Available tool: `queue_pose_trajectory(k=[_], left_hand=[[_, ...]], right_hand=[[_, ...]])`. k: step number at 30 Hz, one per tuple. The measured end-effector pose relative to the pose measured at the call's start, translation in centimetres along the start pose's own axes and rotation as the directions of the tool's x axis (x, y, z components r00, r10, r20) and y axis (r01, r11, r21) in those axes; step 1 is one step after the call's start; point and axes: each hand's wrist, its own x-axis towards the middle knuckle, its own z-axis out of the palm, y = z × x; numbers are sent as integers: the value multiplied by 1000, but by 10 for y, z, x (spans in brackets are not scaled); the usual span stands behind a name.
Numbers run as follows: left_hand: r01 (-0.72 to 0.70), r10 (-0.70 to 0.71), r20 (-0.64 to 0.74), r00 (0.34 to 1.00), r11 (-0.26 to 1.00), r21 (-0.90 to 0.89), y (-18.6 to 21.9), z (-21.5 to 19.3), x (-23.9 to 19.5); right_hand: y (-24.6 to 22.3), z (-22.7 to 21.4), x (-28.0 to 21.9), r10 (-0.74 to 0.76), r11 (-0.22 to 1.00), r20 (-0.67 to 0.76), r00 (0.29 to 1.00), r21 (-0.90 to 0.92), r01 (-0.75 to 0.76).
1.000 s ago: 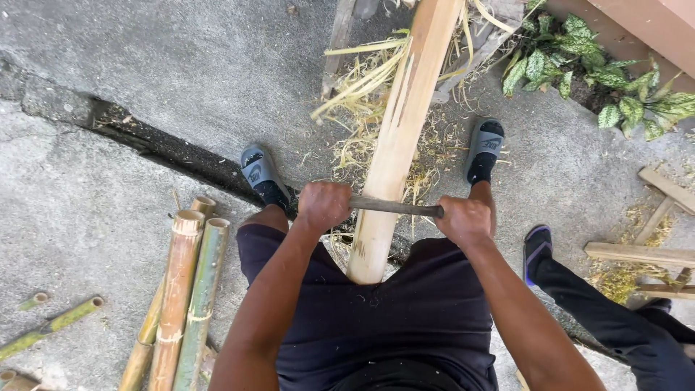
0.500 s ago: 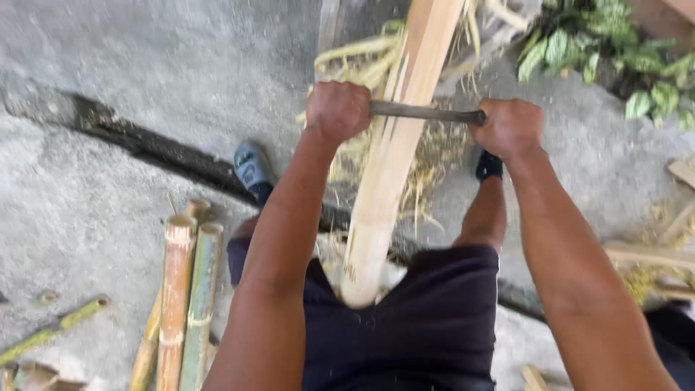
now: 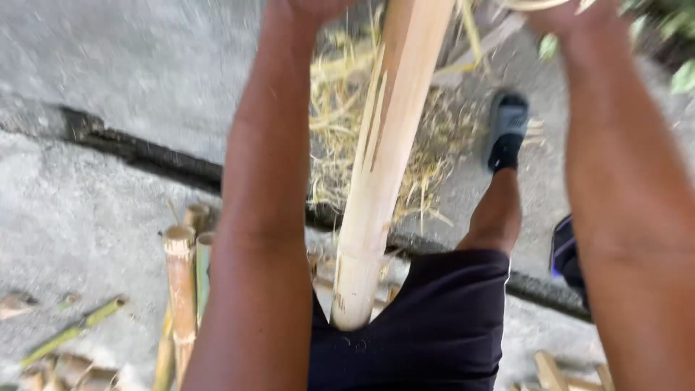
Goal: Scraping the outer layer of a bamboo stalk using a metal tool.
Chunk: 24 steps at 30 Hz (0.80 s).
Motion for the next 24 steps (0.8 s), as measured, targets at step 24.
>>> queue_pose_trajectory(k=[24], left_hand=[[245,-206,503,839,970,-12,94,-86,-212]], right_hand=[[-162,-57,-205,134,939,560,817,191,-286]])
